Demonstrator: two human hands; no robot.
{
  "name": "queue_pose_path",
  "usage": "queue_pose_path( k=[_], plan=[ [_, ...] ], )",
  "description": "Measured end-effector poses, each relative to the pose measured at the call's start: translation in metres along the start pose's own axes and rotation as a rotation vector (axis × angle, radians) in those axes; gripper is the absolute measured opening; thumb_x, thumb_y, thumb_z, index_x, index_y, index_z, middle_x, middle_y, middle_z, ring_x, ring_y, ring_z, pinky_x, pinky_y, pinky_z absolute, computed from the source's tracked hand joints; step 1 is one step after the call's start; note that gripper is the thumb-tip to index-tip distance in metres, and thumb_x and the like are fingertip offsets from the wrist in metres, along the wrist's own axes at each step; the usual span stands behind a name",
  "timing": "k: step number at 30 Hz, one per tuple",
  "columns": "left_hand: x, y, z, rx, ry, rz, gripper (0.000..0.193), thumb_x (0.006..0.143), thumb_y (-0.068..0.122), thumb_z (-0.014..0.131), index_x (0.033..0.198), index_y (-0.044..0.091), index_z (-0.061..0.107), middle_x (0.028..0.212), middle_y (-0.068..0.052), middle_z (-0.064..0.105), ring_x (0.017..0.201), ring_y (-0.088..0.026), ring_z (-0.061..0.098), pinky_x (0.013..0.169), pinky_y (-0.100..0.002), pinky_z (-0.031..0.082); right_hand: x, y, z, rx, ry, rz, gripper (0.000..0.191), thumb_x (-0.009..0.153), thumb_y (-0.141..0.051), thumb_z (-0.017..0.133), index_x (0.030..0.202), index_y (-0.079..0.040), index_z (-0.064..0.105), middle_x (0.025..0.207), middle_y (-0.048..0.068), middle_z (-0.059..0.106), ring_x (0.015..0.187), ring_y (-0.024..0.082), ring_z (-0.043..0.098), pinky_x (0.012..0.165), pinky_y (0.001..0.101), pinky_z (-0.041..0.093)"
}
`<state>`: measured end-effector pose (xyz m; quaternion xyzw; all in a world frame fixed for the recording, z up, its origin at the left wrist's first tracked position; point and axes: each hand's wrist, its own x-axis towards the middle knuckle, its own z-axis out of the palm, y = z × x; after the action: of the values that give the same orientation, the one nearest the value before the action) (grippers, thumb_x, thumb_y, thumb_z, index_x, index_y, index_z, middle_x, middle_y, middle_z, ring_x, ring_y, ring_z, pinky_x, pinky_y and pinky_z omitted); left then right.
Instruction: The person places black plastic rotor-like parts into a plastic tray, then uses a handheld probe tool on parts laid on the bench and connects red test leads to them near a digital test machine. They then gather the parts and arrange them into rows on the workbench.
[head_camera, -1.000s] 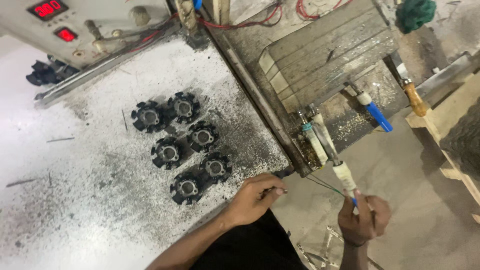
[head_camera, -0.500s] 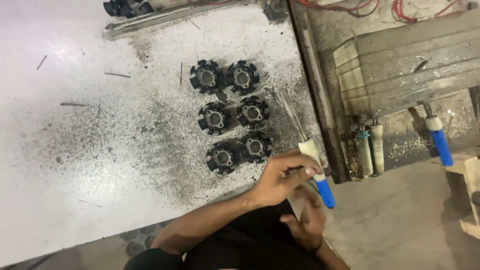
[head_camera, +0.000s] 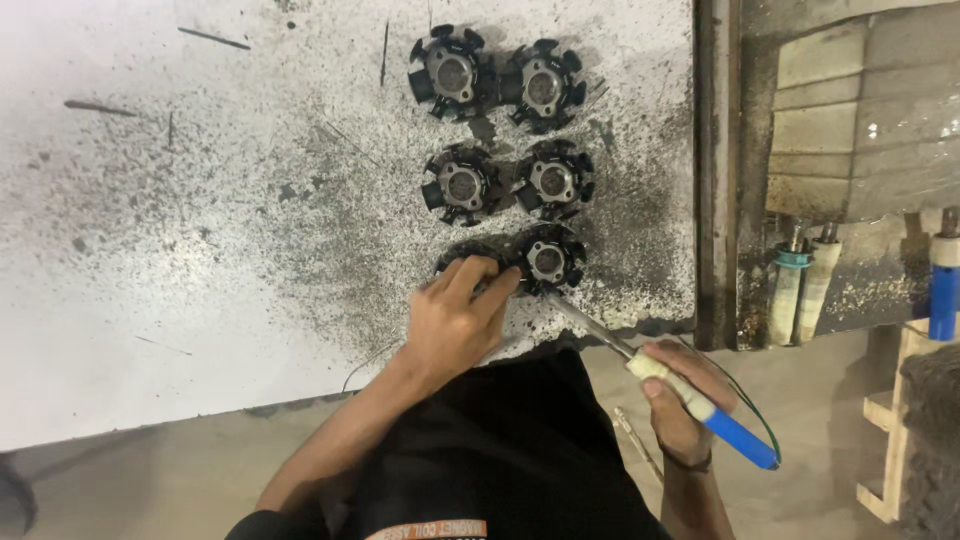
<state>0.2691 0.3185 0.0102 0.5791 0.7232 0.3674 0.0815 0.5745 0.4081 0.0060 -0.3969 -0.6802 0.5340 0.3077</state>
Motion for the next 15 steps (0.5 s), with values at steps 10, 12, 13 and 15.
queue_pose_path(
  k=[10,12,13,15],
  plan=[
    [-0.007,-0.002,0.008,-0.096,-0.063,-0.009,0.041,0.07,0.007,0.079,0.11,0.003,0.073,0.104,-0.007,0.064,0.085,-0.023,0.065,0.063,-0.034,0.056,0.029,-0.029,0.008,-0.23,-0.085,-0.008,0.035,0.083,-0.008,0.073,0.114,0.007,0.072,0.103,0.019,0.075,0.084,0.022,0.074,0.077,0.0259,0.057],
    [-0.007,-0.003,0.009,-0.099,-0.064,0.006,0.041,0.068,0.005,0.077,0.108,0.004,0.073,0.106,-0.008,0.064,0.086,-0.023,0.065,0.065,-0.034,0.057,0.03,-0.038,0.009,-0.272,-0.095,0.017,0.035,0.083,-0.006,0.073,0.115,0.007,0.072,0.102,0.018,0.076,0.084,0.021,0.074,0.076,0.0251,0.056],
    [-0.007,-0.003,0.009,-0.101,-0.069,0.003,0.04,0.068,0.005,0.077,0.108,0.004,0.073,0.105,-0.007,0.064,0.086,-0.023,0.065,0.065,-0.034,0.057,0.032,-0.043,0.01,-0.29,-0.102,0.034,0.035,0.083,-0.006,0.073,0.115,0.007,0.072,0.1,0.018,0.076,0.085,0.021,0.075,0.077,0.0254,0.056],
    [-0.007,-0.003,0.01,-0.107,-0.079,0.002,0.038,0.069,0.005,0.078,0.107,0.004,0.073,0.104,-0.007,0.064,0.086,-0.023,0.065,0.064,-0.035,0.057,0.036,-0.054,0.011,-0.324,-0.129,0.024,0.035,0.083,-0.006,0.075,0.116,0.006,0.072,0.1,0.017,0.077,0.086,0.02,0.076,0.077,0.0255,0.057]
  ],
)
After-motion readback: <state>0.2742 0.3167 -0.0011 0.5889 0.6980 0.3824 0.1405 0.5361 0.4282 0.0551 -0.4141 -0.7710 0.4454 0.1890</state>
